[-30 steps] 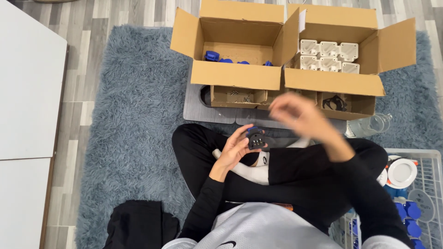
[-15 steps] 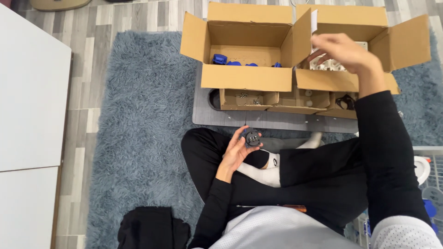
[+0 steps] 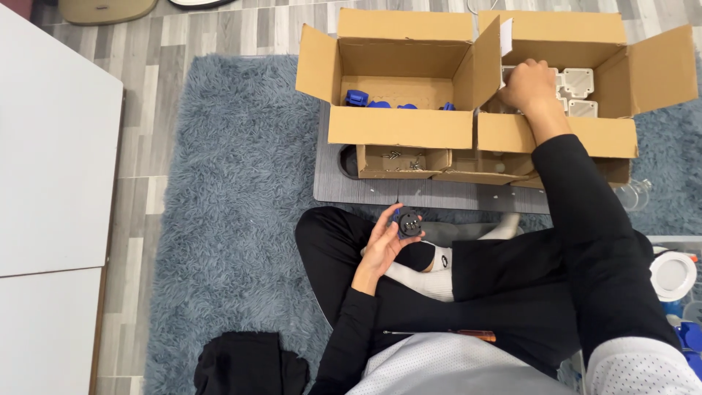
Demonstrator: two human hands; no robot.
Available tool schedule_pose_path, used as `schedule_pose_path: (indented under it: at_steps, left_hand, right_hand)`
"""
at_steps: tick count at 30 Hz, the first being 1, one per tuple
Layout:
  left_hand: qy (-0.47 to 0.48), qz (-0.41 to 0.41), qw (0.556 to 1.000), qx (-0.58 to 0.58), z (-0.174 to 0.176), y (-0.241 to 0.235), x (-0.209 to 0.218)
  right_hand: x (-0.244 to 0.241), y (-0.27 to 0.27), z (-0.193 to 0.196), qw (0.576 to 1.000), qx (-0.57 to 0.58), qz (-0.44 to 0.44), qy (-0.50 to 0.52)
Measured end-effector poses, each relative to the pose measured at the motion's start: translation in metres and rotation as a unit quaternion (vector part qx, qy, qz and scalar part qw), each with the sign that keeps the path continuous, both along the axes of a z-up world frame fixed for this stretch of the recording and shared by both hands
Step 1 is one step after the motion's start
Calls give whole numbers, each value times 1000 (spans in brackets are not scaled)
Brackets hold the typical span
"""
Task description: Assembling small plastic electrical components using a screwdriver while sitting on the floor.
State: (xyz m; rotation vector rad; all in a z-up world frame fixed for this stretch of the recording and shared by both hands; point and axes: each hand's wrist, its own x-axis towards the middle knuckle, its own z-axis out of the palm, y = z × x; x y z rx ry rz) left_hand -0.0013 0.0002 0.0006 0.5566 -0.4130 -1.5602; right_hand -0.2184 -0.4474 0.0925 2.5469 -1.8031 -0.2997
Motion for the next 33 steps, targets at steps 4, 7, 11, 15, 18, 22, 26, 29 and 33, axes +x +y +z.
schedule_pose_path:
  at_steps: [4,7,11,15,18,22,26,29,33]
  left_hand:
    - [-3,2,1000,0,-1,-1,-1]
    - [1,7,1000,4,-3,-2,-3]
    - [-3,9,1000,7,-2,-2,-3]
    - [-1,11,1000,11,-3,-3,-4]
    - [-13,10,1000,10,1,-3,-5]
    - [-15,14,1000,14,2,-1,-7]
    - [-25,18,999,22,11,-4,-9]
    - [-34,21,999,29,14,-3,-11]
    - [-37,29,998,37,18,1,-13]
  right_hand:
    - [-1,-8,-6,1000,-16,-21,-9]
    - [0,8,20,1000,-19,-7,-23]
    - [10,67,98,948,26,-51,-314]
    - [-18,91,129,848,44,-69,-524]
    - [-32,133,164,650,148,-192,-720]
    - [-53,192,186,548,221,-173,-788]
    - [-76,240,180,432,302,-201,-826]
    - [-98,275,143,329,334,-221,-855]
    - [-126,311,60,288,352,-174,-873]
